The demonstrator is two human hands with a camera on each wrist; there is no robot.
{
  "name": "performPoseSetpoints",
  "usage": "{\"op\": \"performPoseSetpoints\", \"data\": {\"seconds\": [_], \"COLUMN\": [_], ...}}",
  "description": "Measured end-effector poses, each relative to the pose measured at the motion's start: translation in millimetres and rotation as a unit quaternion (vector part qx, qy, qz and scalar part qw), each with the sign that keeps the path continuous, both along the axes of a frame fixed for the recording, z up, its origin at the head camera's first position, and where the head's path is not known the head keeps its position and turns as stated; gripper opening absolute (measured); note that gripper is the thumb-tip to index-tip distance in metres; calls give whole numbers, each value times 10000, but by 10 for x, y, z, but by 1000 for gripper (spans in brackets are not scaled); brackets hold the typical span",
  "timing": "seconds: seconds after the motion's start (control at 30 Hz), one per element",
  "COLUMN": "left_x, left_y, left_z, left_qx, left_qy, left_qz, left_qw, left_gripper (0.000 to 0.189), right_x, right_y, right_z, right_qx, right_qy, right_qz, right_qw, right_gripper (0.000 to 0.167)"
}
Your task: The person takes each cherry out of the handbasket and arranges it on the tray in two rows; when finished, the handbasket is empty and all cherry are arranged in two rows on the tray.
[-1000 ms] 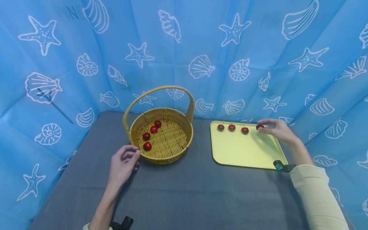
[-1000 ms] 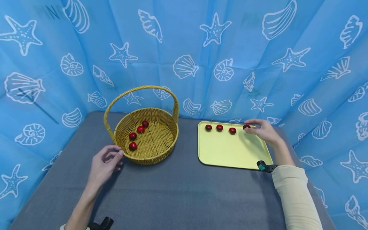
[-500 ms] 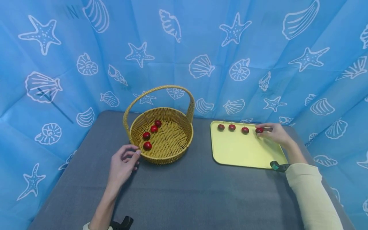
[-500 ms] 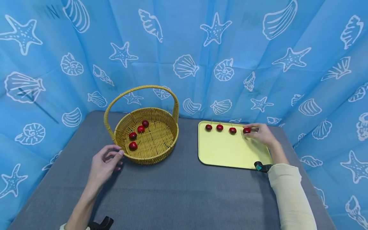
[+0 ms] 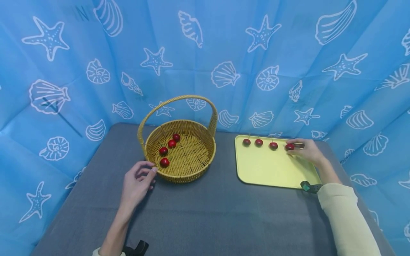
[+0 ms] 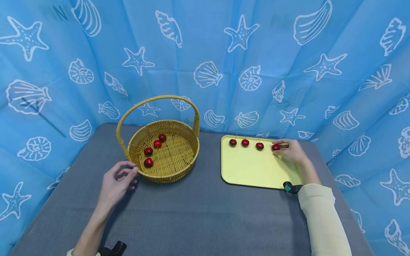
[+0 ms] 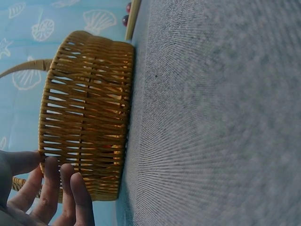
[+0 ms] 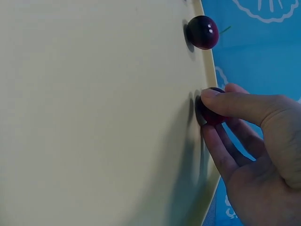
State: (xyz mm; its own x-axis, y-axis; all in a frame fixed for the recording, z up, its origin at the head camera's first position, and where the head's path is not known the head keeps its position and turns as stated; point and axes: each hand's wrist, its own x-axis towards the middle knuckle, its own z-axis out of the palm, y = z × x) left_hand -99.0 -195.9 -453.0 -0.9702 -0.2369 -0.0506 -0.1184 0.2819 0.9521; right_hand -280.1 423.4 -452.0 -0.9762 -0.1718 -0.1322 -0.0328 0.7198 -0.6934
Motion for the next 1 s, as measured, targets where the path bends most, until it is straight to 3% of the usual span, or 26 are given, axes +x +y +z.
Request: {"op": "performPoseSetpoints", "data": {"seconds": [0.27,0.57,1.0], "left_x": [-3,1,1], "left_y": [3,7,12], "left_z": [-6,-14,-2], "left_qx": [-26,-55,-50], "left_qy": [0,59,17], "left_qz": [11,36,36], "left_qw": [10000,10000,10000], "left_gripper": [30,28,30], "right_x": [21,43,171], "right_y": [24,-1,-541], "right_z": [61,258,703], "right_qx": [-34,171,-195], "right_qy": [11,185,600], "right_qz": [-41,4,320], "right_qw": [10000,9997,9975], "right_gripper": [57,56,54]}}
